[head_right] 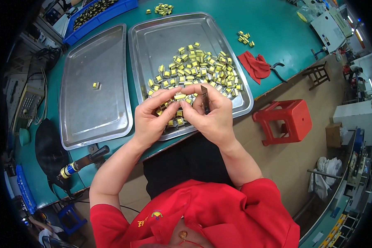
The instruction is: The person assembles or inspects small electronic components on a factory workbench using tweezers.
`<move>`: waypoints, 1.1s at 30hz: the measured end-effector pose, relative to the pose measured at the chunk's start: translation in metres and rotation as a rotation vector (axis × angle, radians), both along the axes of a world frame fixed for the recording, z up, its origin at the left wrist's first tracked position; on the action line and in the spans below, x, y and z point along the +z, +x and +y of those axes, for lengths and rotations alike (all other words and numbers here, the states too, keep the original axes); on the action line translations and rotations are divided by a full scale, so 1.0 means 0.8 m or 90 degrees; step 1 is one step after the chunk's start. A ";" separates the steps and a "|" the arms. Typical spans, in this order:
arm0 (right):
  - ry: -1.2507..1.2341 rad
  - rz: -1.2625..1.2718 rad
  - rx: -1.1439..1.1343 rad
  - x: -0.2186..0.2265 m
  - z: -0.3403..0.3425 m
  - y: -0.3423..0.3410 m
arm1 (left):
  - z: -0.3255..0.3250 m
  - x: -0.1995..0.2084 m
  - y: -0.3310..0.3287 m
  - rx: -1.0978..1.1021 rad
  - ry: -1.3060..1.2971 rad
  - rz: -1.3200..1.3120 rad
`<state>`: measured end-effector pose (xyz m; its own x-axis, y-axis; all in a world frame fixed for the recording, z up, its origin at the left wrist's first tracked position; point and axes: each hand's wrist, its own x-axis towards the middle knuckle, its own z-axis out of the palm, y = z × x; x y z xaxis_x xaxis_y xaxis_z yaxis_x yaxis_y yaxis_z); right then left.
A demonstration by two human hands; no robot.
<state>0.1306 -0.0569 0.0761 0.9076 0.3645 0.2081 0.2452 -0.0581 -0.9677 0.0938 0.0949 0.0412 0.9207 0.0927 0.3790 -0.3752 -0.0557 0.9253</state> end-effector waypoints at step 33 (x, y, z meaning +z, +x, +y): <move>0.215 0.240 0.006 -0.003 -0.006 0.003 | 0.023 0.008 0.010 0.114 -0.630 0.054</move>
<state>0.1332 -0.0615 0.0734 0.9396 0.3412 -0.0258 -0.1258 0.2744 -0.9534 0.1017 0.1136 0.0473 0.8824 0.4704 -0.0093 -0.3682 0.7027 0.6088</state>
